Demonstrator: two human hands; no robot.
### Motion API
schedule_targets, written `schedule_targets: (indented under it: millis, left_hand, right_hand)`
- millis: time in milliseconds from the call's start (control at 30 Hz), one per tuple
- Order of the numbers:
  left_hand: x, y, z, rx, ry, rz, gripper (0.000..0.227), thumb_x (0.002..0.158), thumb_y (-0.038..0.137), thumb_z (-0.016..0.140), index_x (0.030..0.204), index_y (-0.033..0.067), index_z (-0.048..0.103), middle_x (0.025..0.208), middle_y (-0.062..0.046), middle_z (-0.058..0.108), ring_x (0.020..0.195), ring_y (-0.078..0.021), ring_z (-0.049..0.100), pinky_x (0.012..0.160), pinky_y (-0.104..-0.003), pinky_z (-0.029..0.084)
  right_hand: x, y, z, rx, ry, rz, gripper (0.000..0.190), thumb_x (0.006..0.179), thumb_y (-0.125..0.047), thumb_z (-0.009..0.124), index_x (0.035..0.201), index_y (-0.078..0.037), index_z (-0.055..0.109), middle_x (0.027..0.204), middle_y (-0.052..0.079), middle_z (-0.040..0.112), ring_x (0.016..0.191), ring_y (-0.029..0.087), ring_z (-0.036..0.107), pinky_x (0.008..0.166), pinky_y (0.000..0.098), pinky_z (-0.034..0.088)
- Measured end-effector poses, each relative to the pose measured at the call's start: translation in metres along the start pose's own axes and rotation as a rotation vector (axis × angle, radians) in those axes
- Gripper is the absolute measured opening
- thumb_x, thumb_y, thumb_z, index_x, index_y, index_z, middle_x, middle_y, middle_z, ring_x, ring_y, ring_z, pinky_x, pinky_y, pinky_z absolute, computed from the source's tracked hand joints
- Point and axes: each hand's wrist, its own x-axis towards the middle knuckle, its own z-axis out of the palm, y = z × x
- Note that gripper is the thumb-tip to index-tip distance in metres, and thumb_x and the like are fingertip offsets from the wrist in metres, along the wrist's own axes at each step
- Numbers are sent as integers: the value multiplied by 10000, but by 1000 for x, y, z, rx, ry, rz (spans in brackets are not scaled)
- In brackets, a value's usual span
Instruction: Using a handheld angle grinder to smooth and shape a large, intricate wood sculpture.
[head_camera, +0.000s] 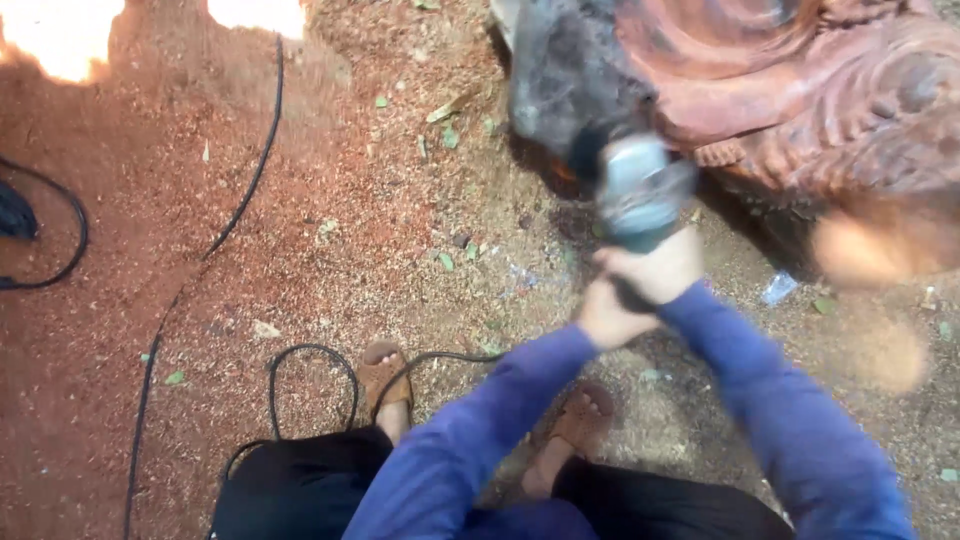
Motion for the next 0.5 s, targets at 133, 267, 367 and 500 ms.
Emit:
schedule_targets:
  millis: [133,267,367,500]
  left_hand:
    - [49,1,54,32,-14,103,682,459,176,874,1080,64,616,992,-165,724,1041,-346,712,859,-476,597]
    - [37,23,38,-111,-134,145,875,483,203,869,1282,14,565,1158,-219,688,1177,-380,648,998,-518,552]
    - [14,-3,0,-119,-124,160,692,526,121,861,1162,-1,617,1060,-238,706,1110,-397,675,931,-515,571]
    - [-13,-79,-60,-62,-90,126,674,476,96,909,1075,-33,628,1032,-271,699,1091,-400,681,946,-494,547]
  right_hand:
    - [45,-2,-58,-1,126,-271,802,574,-4,929,1257,196,561,1165,389,609,1148,413,578,893,609,504]
    - [37,-8,-58,33,213,-369,834,634,-50,966,1302,155,510,1227,318,590,1160,376,583,936,539,500]
    - [13,6,-19,158,191,-253,762,638,-78,959,1252,128,559,1195,286,625,1115,313,577,928,520,513]
    - [-17,15,65,218,129,317,750,559,-255,995,1191,-6,677,1113,216,716,1087,335,685,898,512,550]
